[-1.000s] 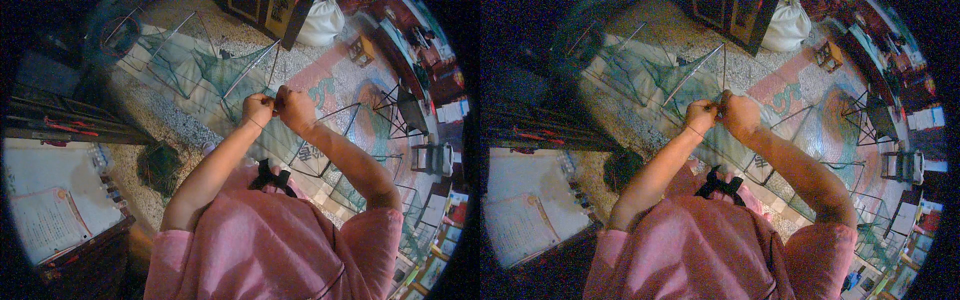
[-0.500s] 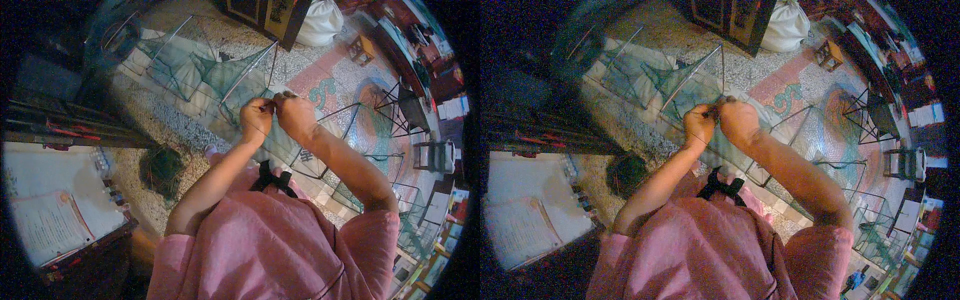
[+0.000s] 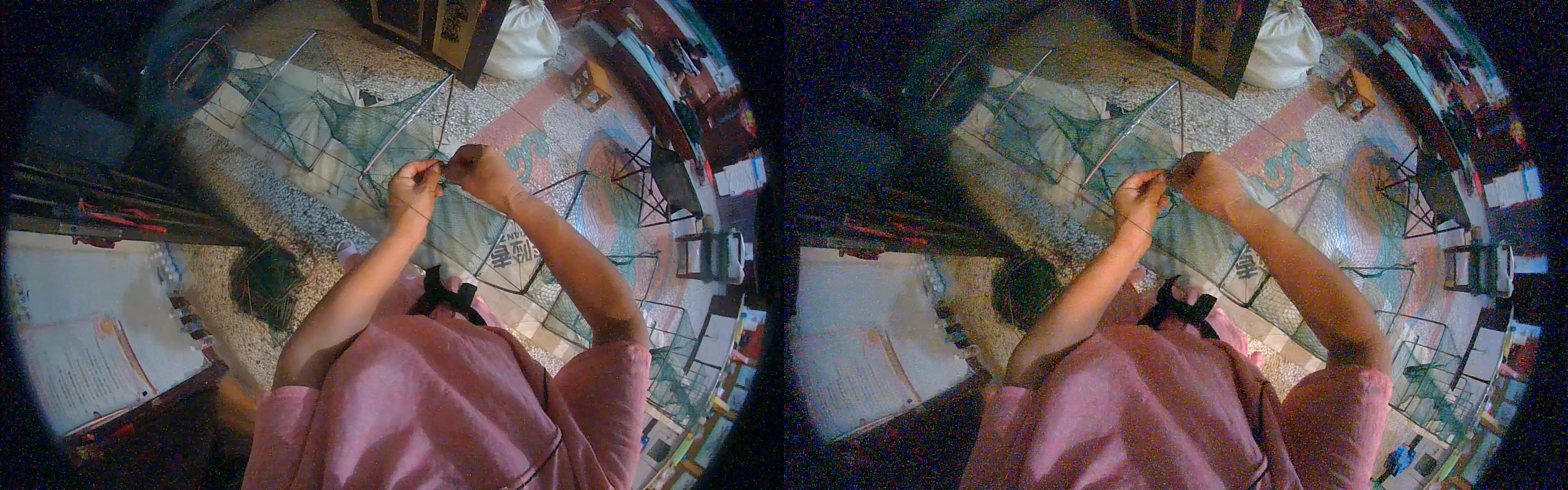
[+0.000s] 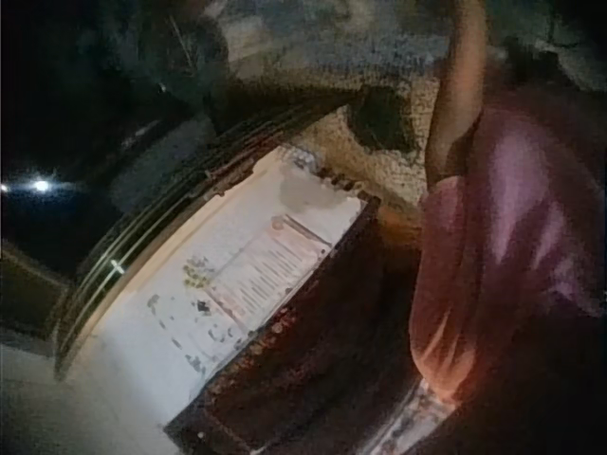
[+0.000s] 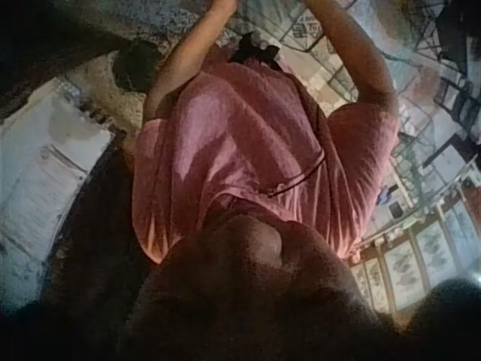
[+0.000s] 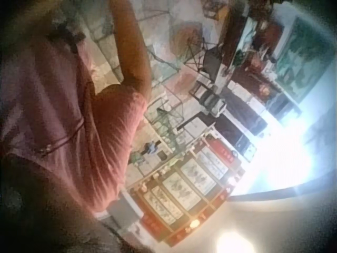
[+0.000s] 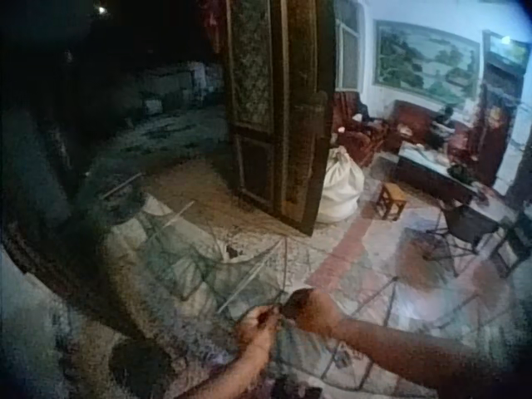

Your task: The person repairs a long green mesh fishing net by hand and with scissors, tying individual segments of the net together with fine string.

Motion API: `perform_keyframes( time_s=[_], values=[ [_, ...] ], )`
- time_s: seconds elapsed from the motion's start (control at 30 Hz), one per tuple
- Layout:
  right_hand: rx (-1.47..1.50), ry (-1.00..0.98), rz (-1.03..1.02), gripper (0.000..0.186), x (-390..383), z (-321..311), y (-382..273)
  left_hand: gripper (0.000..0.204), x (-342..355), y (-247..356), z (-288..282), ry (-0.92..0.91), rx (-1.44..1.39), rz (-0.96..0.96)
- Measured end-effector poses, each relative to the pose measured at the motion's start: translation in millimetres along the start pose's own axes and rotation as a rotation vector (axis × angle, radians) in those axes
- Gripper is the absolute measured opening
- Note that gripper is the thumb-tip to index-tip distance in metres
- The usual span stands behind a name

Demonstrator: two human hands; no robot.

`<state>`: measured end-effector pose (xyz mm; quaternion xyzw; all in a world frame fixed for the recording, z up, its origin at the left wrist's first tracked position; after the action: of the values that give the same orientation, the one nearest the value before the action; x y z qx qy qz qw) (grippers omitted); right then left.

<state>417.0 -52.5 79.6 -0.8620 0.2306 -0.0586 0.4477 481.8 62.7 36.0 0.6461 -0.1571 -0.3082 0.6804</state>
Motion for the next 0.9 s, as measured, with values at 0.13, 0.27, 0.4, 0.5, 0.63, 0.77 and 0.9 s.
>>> perform_keyframes(
  time_s=[0.13,0.27,0.4,0.5,0.63,0.77,0.9],
  values=[
    [0.881,-0.197,0.383,0.022,-2,-14,-20,0.008,7,-7,-6,-0.214,0.038,0.066],
    [0.889,-0.139,0.419,0.016,-3,-16,-22,0.007,11,-7,-10,-0.377,0.104,0.175],
    [0.976,-0.108,0.415,0.016,-1,-21,-19,0.01,9,0,-12,-0.373,0.111,0.129],
    [0.562,-0.094,0.359,0.017,-4,-21,-12,0.012,6,6,-9,-0.322,0.03,0.063],
    [0.232,-0.268,0.246,0.016,-12,-9,-27,0.011,10,5,-11,-0.268,0.013,0.037],
    [-0.051,-0.24,0.151,0.02,-3,-2,-9,0.01,8,3,-9,-0.094,0.044,0.103],
    [-0.391,0.145,-0.087,0.013,-13,2,-18,0.008,5,1,-9,-0.107,0.129,0.126]
  ],
)
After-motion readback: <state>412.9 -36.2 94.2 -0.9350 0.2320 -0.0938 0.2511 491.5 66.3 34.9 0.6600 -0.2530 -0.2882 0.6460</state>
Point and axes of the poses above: each hand's wrist, its own x-axis towards the middle knuckle, its own z-axis out of the palm, y = z × x, the point moved 1 cm from there along x, towards the middle knuckle, and after that the axes turned 8 degrees about x, right-handed, at the moved point
